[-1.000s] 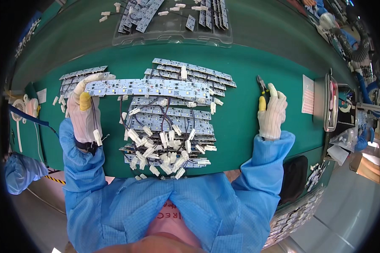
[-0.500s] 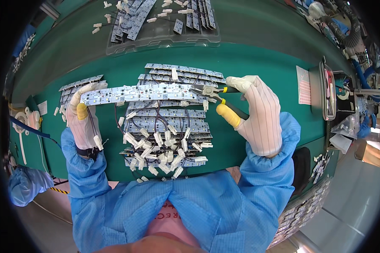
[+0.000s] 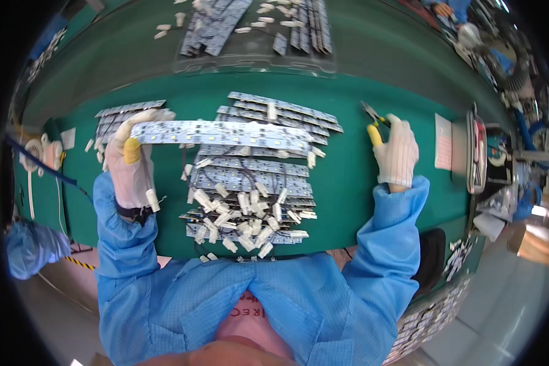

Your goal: Manually attaching plastic components and inspecting printed circuit boards at a factory workstation.

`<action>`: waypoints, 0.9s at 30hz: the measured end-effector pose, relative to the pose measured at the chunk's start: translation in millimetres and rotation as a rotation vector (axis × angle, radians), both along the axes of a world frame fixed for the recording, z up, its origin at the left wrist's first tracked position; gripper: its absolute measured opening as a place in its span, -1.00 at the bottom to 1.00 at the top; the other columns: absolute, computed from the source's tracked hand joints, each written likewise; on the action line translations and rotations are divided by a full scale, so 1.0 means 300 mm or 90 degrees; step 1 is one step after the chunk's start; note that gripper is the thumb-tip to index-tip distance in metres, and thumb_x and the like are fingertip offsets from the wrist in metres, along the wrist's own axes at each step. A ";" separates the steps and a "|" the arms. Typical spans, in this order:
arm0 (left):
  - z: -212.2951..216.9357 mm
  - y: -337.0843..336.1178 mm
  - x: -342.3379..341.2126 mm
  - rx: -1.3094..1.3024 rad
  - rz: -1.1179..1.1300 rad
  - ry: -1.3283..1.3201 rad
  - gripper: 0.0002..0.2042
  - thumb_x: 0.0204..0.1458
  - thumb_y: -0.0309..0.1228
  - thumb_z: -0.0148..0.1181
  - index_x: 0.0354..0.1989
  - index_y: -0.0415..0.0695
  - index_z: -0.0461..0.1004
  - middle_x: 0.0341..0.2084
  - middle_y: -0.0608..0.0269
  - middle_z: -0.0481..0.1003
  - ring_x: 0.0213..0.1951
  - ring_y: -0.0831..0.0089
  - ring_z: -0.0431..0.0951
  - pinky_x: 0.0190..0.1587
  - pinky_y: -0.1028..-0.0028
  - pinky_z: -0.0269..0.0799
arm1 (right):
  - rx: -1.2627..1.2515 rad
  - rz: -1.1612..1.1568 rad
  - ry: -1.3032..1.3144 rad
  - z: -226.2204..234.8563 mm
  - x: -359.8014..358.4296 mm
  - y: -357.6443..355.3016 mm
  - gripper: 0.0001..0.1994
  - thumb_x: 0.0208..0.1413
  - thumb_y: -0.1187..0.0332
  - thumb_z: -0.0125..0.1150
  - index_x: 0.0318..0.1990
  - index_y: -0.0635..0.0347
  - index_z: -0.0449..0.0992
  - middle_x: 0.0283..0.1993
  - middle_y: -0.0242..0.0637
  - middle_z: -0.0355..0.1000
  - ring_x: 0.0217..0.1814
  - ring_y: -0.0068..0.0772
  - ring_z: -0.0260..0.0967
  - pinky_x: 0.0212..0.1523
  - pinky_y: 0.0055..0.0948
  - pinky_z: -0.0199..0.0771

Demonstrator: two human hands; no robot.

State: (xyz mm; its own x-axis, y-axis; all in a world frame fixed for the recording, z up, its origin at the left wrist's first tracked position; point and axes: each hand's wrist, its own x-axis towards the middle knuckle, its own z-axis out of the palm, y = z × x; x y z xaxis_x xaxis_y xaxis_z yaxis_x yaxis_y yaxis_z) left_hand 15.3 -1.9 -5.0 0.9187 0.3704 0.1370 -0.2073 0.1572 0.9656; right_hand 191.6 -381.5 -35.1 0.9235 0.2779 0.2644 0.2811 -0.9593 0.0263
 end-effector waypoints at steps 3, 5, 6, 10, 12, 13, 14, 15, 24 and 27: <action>0.025 -0.005 0.013 0.035 -0.009 -0.003 -0.59 0.10 -0.24 0.13 -0.05 -0.36 0.39 -0.20 0.04 0.53 -0.19 0.43 0.53 -0.10 0.50 0.45 | -0.126 0.010 -0.056 -0.028 -0.025 -0.024 -0.42 -0.07 0.21 0.30 0.15 -0.02 0.26 0.07 -0.32 0.30 0.16 -0.20 0.21 -0.02 -0.17 0.24; 0.022 -0.008 0.007 -0.093 -0.063 -0.020 -0.60 0.08 -0.26 0.16 -0.03 -0.34 0.39 -0.17 0.04 0.51 -0.15 0.41 0.52 -0.05 0.49 0.43 | 0.000 0.131 -0.016 0.055 -0.062 0.038 -0.38 -0.01 0.21 0.25 0.22 0.06 0.19 0.08 -0.23 0.31 0.10 -0.20 0.29 -0.02 -0.26 0.30; 0.022 -0.009 0.002 -0.086 -0.055 -0.010 -0.59 0.07 -0.26 0.17 -0.02 -0.33 0.38 -0.15 0.04 0.51 -0.13 0.40 0.51 -0.03 0.47 0.42 | 0.165 0.223 0.059 0.114 -0.085 0.087 -0.40 0.05 0.21 0.20 0.24 0.12 0.17 0.08 -0.21 0.31 0.07 -0.23 0.32 -0.02 -0.31 0.31; -0.003 -0.010 -0.015 -0.115 -0.055 -0.046 -0.57 0.06 -0.25 0.18 -0.01 -0.34 0.38 -0.15 0.01 0.51 -0.11 0.38 0.52 -0.01 0.46 0.42 | 0.748 0.320 0.535 0.312 -0.228 0.307 -0.52 0.21 0.16 -0.01 0.17 0.30 0.23 -0.10 -0.20 0.38 -0.25 -0.47 0.41 -0.20 -0.64 0.32; -0.007 0.000 -0.013 -0.083 -0.057 -0.021 -0.58 0.05 -0.31 0.19 0.02 -0.34 0.36 -0.16 0.00 0.52 -0.11 0.38 0.53 -0.02 0.46 0.43 | 0.809 0.181 0.730 0.334 -0.212 0.349 -0.45 0.13 0.13 0.12 0.16 0.32 0.23 -0.34 -0.35 0.42 -0.50 -0.67 0.32 -0.48 -0.77 0.17; 0.001 0.004 -0.013 -0.084 -0.086 -0.033 -0.58 0.05 -0.34 0.19 0.03 -0.34 0.36 -0.17 0.01 0.52 -0.13 0.39 0.54 -0.03 0.47 0.43 | 0.838 0.236 0.621 0.284 -0.196 0.372 -0.49 0.12 0.11 0.13 0.08 0.34 0.30 -0.59 -0.49 0.35 -0.67 -0.77 0.13 -0.60 -0.82 -0.04; 0.008 0.009 -0.015 -0.085 -0.115 -0.045 -0.58 0.04 -0.36 0.20 0.03 -0.33 0.36 -0.18 0.01 0.53 -0.14 0.40 0.54 -0.03 0.48 0.42 | 0.838 0.243 0.625 0.248 -0.183 0.368 -0.49 0.12 0.11 0.13 0.08 0.34 0.30 -0.59 -0.49 0.35 -0.67 -0.77 0.13 -0.60 -0.82 -0.04; -0.002 0.021 -0.016 -0.026 -0.134 -0.029 -0.57 0.01 -0.38 0.22 0.05 -0.28 0.36 -0.25 0.09 0.56 -0.20 0.48 0.55 -0.09 0.53 0.43 | 0.877 0.276 0.594 0.218 -0.162 0.353 -0.52 0.13 0.11 0.13 0.04 0.34 0.33 -0.62 -0.51 0.31 -0.68 -0.79 0.09 -0.61 -0.80 -0.08; -0.015 0.029 -0.016 0.238 -0.076 -0.019 -0.57 -0.04 -0.47 0.24 0.06 -0.26 0.38 -0.36 0.20 0.58 -0.28 0.59 0.53 -0.17 0.58 0.41 | 0.877 0.264 0.522 0.216 -0.200 0.312 -0.68 0.09 0.48 0.13 0.01 0.29 0.34 -0.30 -0.50 0.33 -0.47 -0.82 0.11 -0.42 -0.87 -0.02; -0.023 0.013 -0.011 0.031 -0.095 -0.001 -0.56 -0.05 -0.58 0.19 0.06 -0.37 0.34 -0.19 0.04 0.52 -0.18 0.42 0.53 -0.06 0.47 0.41 | 0.843 0.243 0.467 0.221 -0.210 0.336 -0.73 0.10 0.46 0.12 -0.04 0.33 0.37 -0.35 -0.43 0.35 -0.51 -0.80 0.12 -0.50 -0.83 0.03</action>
State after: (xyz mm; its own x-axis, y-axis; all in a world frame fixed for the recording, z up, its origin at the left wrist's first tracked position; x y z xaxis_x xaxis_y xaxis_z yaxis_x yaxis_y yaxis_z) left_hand 12.1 2.0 -11.7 0.9629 0.2225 0.1526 -0.1862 0.1391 0.9726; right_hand 128.7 -280.6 31.1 0.8870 0.4599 0.0414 0.0770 -0.0590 -0.9953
